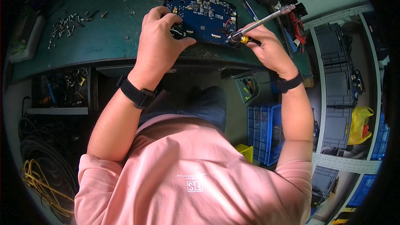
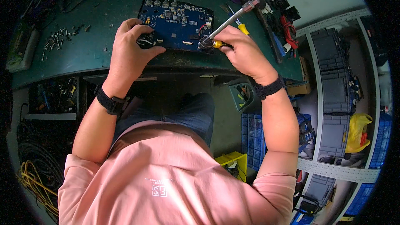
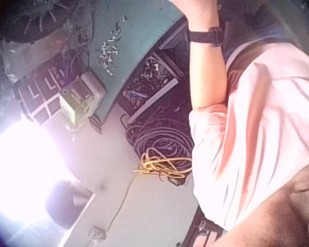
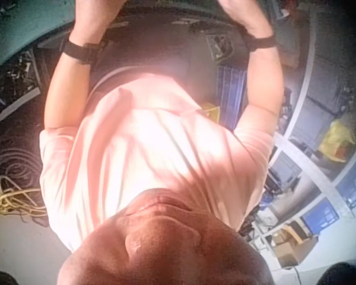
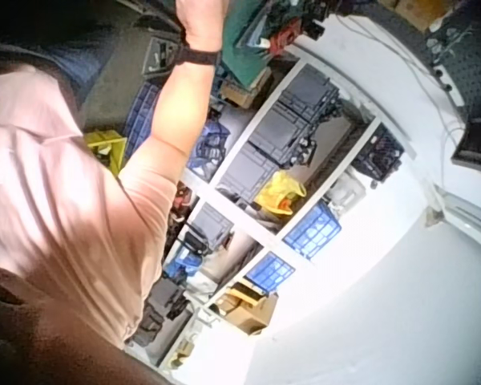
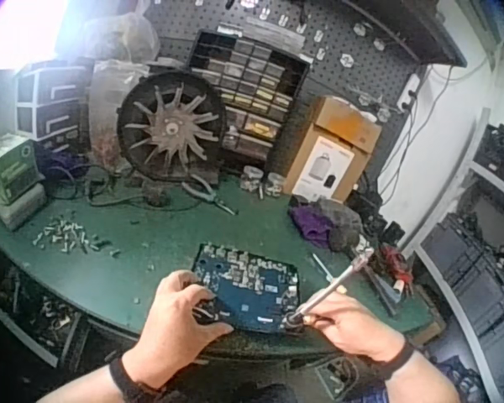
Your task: The person uses a screwdriver to remove screws from a blue circuit board. They then use a socket wrench to tighten a nut on a component attached to the board. The person handles small metal parts and tools on a cluttered workbench.
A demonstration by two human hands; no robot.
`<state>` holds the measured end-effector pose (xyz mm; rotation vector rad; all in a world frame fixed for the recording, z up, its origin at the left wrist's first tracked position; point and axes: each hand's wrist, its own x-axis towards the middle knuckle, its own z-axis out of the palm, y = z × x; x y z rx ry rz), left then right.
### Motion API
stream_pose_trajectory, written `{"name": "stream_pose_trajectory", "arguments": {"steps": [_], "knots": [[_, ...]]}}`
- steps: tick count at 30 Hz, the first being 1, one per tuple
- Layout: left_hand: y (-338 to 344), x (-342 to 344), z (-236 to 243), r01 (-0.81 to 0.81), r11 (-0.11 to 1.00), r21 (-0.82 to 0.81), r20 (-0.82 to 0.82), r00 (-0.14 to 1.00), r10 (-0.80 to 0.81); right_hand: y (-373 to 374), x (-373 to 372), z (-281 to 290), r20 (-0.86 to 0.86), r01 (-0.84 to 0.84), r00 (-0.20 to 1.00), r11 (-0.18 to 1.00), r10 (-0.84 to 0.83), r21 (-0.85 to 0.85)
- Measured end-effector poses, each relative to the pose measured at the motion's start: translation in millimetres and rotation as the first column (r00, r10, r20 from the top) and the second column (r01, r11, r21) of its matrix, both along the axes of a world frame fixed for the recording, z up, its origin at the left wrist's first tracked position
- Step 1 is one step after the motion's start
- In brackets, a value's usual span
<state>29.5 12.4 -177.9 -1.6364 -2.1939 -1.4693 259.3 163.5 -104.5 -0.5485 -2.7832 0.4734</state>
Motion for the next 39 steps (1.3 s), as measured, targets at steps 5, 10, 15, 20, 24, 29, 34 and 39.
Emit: {"name": "stream_pose_trajectory", "arguments": {"steps": [5, 10, 15, 20, 24, 29, 34, 39], "knots": [[-1, -1, 3, 0.001, 1.000, -0.015, 0.023, 1.000, 0.000, 2, -2, 0, 0.010, -0.008, 1.000, 1.000, 0.008, -0.001], [-1, -4, 0, 0.013, 1.000, 0.003, 0.028, 1.000, -0.013, -2, 2, -8, -0.003, 0.062, 0.998, 0.994, -0.063, -0.089], [0, -3, 3, 0.007, 1.000, -0.027, 0.016, 1.000, -0.006, -6, 1, -5, -0.059, -0.009, 0.998, 0.994, 0.003, -0.110], [-1, 6, 14, 0.017, 0.997, 0.075, -0.155, 0.988, -0.005, -6, 1, 2, -0.003, 0.031, 0.999, 0.976, -0.032, -0.214], [9, 35, 24, 0.241, 0.969, 0.056, -0.111, 0.966, -0.234, -3, 5, -8, -0.103, -0.030, 0.995, 0.983, 0.012, -0.180], [31, 56, 15, 0.299, 0.954, 0.033, -0.119, 0.949, -0.293, -2, 6, -14, -0.167, -0.027, 0.986, 0.971, -0.013, -0.237], [33, 59, 8, 0.284, 0.959, 0.017, -0.146, 0.949, -0.278, -2, 9, -19, -0.202, -0.029, 0.979, 0.968, -0.023, -0.247], [30, 58, 2, 0.291, 0.957, 0.005, -0.301, 0.913, -0.276, -2, 10, -16, -0.236, -0.004, 0.970, 0.976, -0.049, -0.217]]}}
